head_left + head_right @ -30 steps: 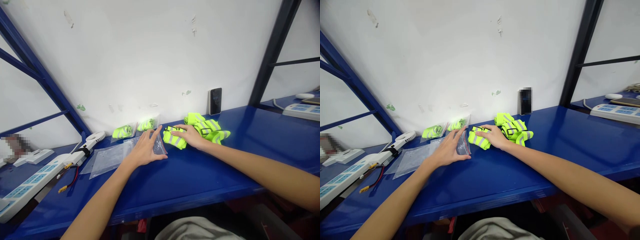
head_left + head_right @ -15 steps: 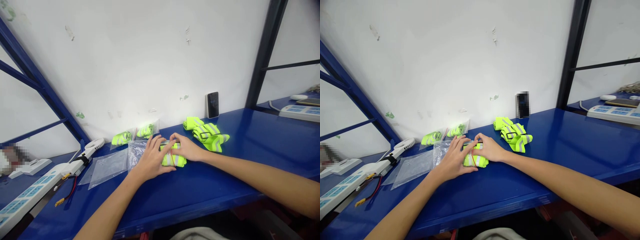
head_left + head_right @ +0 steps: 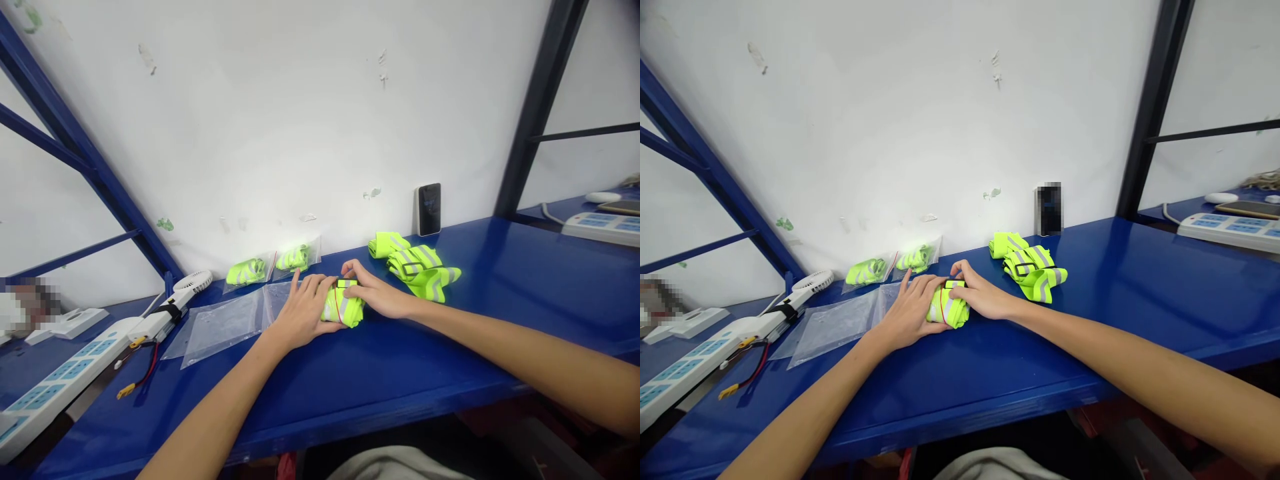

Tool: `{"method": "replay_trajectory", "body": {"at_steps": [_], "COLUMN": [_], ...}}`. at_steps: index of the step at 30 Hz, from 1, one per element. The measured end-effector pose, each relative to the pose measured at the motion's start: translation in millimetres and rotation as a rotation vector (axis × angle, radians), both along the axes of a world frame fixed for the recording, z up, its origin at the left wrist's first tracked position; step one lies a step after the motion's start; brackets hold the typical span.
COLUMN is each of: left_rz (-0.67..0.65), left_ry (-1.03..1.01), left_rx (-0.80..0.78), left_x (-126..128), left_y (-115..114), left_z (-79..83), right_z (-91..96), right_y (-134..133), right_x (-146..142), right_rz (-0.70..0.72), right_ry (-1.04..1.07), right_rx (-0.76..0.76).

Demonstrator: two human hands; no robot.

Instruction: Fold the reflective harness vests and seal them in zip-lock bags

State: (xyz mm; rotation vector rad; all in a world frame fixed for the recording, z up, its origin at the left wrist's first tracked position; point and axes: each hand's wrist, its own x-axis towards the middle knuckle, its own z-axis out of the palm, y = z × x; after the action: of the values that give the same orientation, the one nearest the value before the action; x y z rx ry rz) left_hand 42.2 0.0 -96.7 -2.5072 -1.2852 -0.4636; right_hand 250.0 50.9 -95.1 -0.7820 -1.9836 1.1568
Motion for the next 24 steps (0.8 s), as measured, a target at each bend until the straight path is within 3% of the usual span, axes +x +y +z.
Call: {"method": "replay_trajectory", "body": {"at_steps": [6, 11, 17, 20, 24], "left_rz": [0.052, 0.084, 0.205, 0.201, 0.141], "left_ry": [-0.007, 0.022, -0.112, -0.114, -0.07], "left_rx": [0.116, 0.145, 0.149, 0.167, 0.165], "left_x": [6, 15, 18, 19, 23], "left_y": [1, -1, 2, 1, -2], "left_z": [-1.8, -1.0, -4.0, -3.2, -2.5], "right_z": [-11.1, -12.2, -7.2, -3.5, -3.7], "right_y": [4, 7, 12, 12, 12], "right_x": [-11, -12, -10, -7, -5], "right_rz": [-0.09, -0.127, -0.223, -0.199, -0.127], "right_ry": [0.247, 0.32, 0.373, 0.317, 0.245], "right_rx": [-0.325, -0.218, -0.363, -0.395, -0.215]}}
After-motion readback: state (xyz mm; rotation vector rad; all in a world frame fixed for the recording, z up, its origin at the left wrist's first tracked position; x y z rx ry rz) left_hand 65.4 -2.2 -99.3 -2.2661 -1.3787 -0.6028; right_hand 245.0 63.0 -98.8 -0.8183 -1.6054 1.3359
